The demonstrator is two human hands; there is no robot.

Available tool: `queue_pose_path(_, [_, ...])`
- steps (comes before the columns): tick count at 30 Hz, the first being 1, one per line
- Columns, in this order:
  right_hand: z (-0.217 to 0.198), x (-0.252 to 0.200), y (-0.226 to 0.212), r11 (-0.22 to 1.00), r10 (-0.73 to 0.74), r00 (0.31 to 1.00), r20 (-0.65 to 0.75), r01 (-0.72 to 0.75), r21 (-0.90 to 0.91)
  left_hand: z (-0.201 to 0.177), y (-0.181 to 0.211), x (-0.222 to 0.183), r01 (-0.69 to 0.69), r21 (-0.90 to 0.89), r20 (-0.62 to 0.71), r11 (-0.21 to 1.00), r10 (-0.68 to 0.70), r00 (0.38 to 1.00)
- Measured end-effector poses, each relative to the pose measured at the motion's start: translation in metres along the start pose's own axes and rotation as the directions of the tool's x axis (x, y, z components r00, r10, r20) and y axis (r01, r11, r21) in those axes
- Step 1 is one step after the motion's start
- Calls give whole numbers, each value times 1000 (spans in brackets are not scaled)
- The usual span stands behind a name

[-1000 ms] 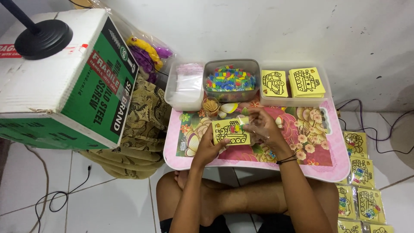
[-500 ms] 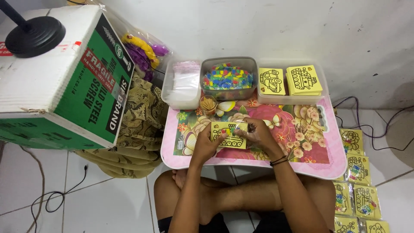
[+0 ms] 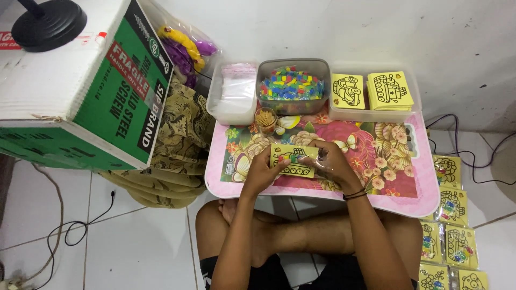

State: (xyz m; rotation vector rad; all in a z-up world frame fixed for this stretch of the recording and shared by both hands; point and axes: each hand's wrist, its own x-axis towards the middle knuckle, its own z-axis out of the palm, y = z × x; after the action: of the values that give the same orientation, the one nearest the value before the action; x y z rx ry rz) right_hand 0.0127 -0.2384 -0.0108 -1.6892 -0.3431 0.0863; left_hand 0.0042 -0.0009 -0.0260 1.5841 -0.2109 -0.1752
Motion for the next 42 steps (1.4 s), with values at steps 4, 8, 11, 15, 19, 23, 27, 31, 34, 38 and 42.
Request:
queue_pose_path(4, [-3, 4, 4, 1000, -15, 1000, 10, 15, 12, 0, -6, 1, -17, -5, 33, 1000, 18, 999])
queue_pose_path(8, [0, 4, -2, 1000, -27, 999, -21, 27, 15, -1, -10, 2, -56, 8, 16, 998, 56, 998])
queue_pose_path(11, [-1, 4, 2, 999, -31, 999, -33, 33, 32, -2, -8, 3, -88, 23, -18, 996, 89, 996])
queue_pose_path(15, [-2, 2, 3, 998, -30, 999, -39, 33, 61, -2, -12, 4, -75, 10, -27, 997, 75, 997])
queue_pose_path(19, [-12, 5, 29, 996, 4, 995, -95, 4, 85, 1, 9, -3, -81, -120, -23, 990, 79, 997])
queue_pose_path(23, [-15, 8, 35, 915, 93, 968, -232, 9, 404, 1, -1, -1, -98, -205, -40, 974, 92, 995])
queue_pose_path(27, [-15, 10, 46, 821, 55, 957, -286, 120, 558, 0, -11, 3, -93, -224, -89, 970, 75, 993])
queue_pose_path(31, [-13, 12, 49, 847, 24, 974, -227, 100, 522, 1, -6, 3, -92, -239, -103, 967, 69, 992])
queue_pose_path(34, [-10, 12, 36, 896, -26, 986, -162, 95, 434, 1, -7, 3, -93, -241, -102, 966, 70, 992])
queue_pose_path(38, [-12, 11, 46, 855, -56, 979, -194, 147, 498, 1, -5, 3, -70, -221, -114, 973, 46, 992])
queue_pose_path(42, [-8, 8, 37, 927, -29, 976, -214, 107, 360, 4, 4, -5, -67, -193, -93, 979, 49, 994])
